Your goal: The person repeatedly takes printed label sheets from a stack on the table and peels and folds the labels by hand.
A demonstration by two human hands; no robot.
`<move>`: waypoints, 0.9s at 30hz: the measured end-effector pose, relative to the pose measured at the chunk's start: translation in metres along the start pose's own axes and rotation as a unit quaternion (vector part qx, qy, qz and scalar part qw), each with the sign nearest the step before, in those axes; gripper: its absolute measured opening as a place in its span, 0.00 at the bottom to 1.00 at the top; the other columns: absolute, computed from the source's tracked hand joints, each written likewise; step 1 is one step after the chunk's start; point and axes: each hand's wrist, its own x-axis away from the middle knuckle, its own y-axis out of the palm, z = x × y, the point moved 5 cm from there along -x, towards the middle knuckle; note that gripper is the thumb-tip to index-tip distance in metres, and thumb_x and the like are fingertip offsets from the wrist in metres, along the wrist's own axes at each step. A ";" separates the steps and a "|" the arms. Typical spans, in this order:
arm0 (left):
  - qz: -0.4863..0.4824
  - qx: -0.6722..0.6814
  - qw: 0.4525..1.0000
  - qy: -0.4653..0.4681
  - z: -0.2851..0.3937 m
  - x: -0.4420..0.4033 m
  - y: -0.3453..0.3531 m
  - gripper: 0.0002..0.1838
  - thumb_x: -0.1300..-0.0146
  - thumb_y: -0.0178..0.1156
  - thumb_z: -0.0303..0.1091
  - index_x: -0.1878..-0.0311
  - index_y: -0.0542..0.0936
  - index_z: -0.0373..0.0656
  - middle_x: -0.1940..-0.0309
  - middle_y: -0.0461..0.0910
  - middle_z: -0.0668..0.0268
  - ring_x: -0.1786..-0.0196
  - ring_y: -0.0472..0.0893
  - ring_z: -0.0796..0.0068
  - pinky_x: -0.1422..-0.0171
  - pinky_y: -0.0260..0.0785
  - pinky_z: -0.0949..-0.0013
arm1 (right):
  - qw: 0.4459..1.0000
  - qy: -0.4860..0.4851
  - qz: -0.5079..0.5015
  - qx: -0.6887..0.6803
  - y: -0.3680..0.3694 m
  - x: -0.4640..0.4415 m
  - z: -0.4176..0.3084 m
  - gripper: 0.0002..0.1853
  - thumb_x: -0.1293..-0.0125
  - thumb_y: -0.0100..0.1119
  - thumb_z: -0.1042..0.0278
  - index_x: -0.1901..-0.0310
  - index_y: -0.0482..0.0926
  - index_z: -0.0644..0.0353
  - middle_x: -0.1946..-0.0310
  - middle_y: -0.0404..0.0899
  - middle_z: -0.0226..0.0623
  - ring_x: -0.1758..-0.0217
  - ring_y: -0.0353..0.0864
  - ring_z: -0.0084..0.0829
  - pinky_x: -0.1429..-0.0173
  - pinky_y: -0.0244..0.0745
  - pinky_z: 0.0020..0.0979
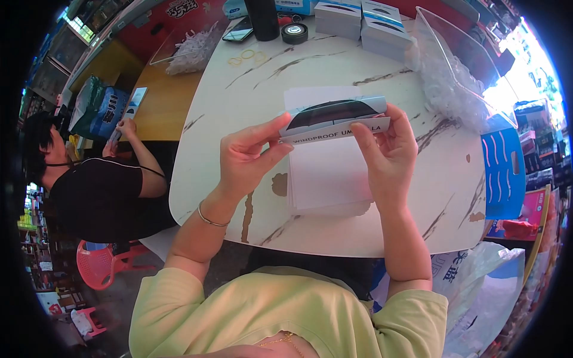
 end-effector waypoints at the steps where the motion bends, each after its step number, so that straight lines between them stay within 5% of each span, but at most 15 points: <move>1: 0.001 0.000 1.000 0.000 0.000 0.000 0.000 0.24 0.53 0.63 0.18 0.49 0.77 0.43 0.71 0.78 0.70 0.73 0.70 0.85 0.66 0.64 0.81 | 1.000 -0.003 -0.001 0.005 0.000 0.000 0.000 0.16 0.44 0.59 0.79 0.53 0.69 0.66 0.65 0.73 0.28 0.63 0.70 0.15 0.57 0.66 0.16; 7: 0.008 0.006 1.000 -0.004 -0.001 0.002 0.000 0.22 0.50 0.62 0.17 0.49 0.77 0.43 0.74 0.77 0.70 0.74 0.70 0.85 0.64 0.65 0.81 | 1.000 0.005 0.008 0.018 0.001 0.001 -0.001 0.16 0.44 0.59 0.79 0.53 0.68 0.65 0.64 0.73 0.27 0.62 0.70 0.15 0.57 0.65 0.17; 9: -0.018 0.005 1.000 -0.011 -0.002 0.003 0.000 0.23 0.51 0.57 0.10 0.49 0.74 0.35 0.57 0.79 0.63 0.67 0.74 0.84 0.57 0.70 0.79 | 1.000 0.005 0.007 0.019 0.001 0.001 -0.001 0.16 0.44 0.59 0.79 0.53 0.68 0.66 0.64 0.73 0.27 0.63 0.70 0.15 0.58 0.65 0.16; 27: -0.008 0.013 1.000 -0.009 -0.001 0.003 0.001 0.22 0.50 0.57 0.10 0.50 0.75 0.35 0.58 0.79 0.62 0.63 0.76 0.83 0.55 0.71 0.79 | 1.000 0.001 0.011 0.026 0.002 0.002 -0.001 0.17 0.44 0.59 0.80 0.53 0.68 0.66 0.64 0.73 0.29 0.62 0.70 0.16 0.55 0.66 0.18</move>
